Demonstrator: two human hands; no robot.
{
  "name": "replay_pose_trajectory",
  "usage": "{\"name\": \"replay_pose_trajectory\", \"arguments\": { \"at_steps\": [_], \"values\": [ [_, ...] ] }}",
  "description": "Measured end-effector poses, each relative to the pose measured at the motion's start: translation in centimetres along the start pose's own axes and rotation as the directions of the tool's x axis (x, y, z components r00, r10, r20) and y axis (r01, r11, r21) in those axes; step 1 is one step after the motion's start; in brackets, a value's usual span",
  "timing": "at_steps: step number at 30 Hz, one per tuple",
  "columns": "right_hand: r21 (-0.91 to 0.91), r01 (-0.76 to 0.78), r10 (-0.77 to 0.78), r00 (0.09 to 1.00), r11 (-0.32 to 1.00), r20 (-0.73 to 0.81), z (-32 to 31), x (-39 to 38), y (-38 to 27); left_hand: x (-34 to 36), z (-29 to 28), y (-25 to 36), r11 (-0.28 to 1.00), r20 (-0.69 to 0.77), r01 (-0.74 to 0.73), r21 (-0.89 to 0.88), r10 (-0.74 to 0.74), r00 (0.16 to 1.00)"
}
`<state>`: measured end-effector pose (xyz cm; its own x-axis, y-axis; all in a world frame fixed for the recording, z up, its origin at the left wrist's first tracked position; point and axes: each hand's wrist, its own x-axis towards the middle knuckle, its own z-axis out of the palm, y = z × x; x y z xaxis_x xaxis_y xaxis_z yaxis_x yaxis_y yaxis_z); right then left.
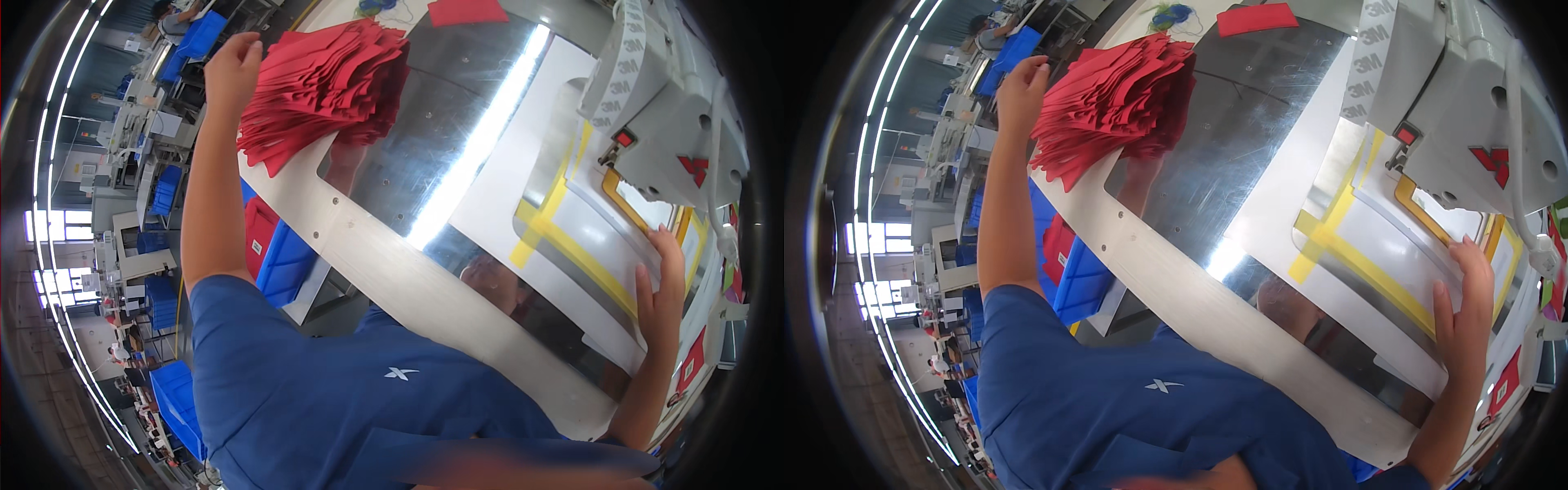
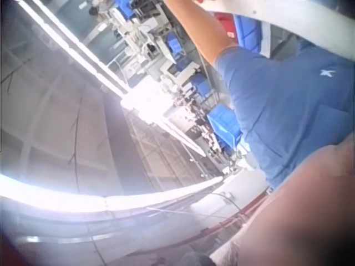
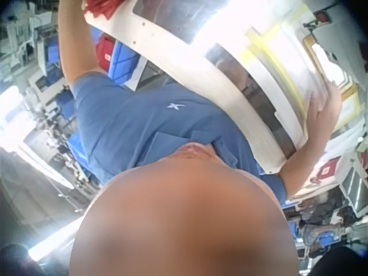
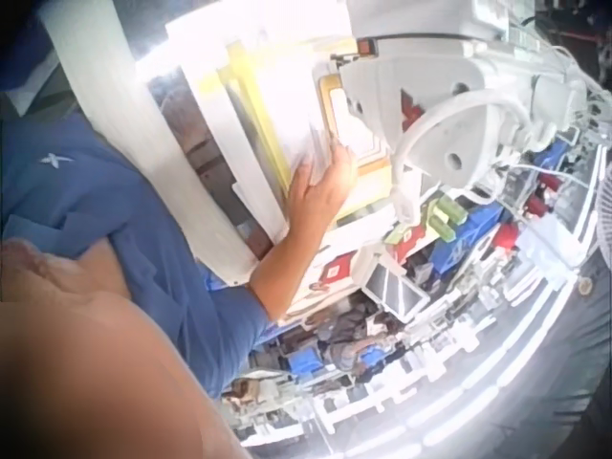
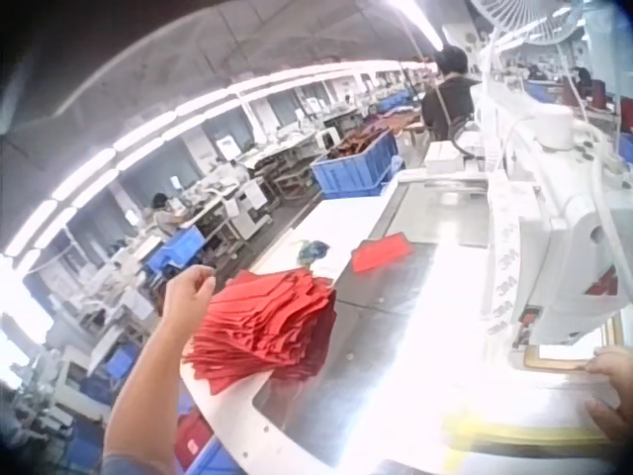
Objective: The recorder is using an industrial sewing machine to attach brand labels to pieces of red fabric.
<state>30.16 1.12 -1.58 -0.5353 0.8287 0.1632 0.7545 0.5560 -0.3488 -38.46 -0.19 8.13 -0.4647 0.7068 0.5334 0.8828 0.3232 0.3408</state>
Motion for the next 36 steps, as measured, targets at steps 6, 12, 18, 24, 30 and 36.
{"name": "replay_pose_trajectory", "arguments": {
  "at_steps": [6, 12, 18, 24, 30, 36],
  "values": [
    [0.027, 0.014, -0.012, 0.997, 1.000, -0.083, 0.6, -2.2, 0.7, 2.5, 3.5, -4.0, 0.956, 0.518, -0.279, 0.089, 0.195, 0.833],
    [0.159, -0.057, 0.075, 0.991, 0.986, -0.111, 0.7, -1.7, 0.8, 3.4, 4.0, -0.9, 0.781, 0.659, -0.513, 0.357, 0.179, 0.730],
    [0.166, -0.046, 0.066, 0.991, 0.985, -0.118, 0.7, -1.7, 0.6, 4.4, 4.1, -4.3, 0.727, 0.652, -0.632, 0.268, 0.346, 0.675],
    [0.198, 0.011, 0.022, 0.986, 0.980, -0.163, 0.6, -1.6, 0.4, 4.7, 4.0, -3.5, 0.682, 0.717, -0.635, 0.364, 0.230, 0.658],
    [0.206, 0.009, 0.029, 0.984, 0.978, -0.177, 0.7, -1.8, 0.4, 3.6, 3.9, -2.8, 0.824, 0.602, -0.436, 0.362, 0.151, 0.784],
    [0.201, 0.009, 0.025, 0.985, 0.980, -0.170, 0.4, -1.8, 0.6, 1.2, 2.9, 1.8, 0.963, 0.237, -0.263, 0.064, 0.241, 0.941]
  ]
}}
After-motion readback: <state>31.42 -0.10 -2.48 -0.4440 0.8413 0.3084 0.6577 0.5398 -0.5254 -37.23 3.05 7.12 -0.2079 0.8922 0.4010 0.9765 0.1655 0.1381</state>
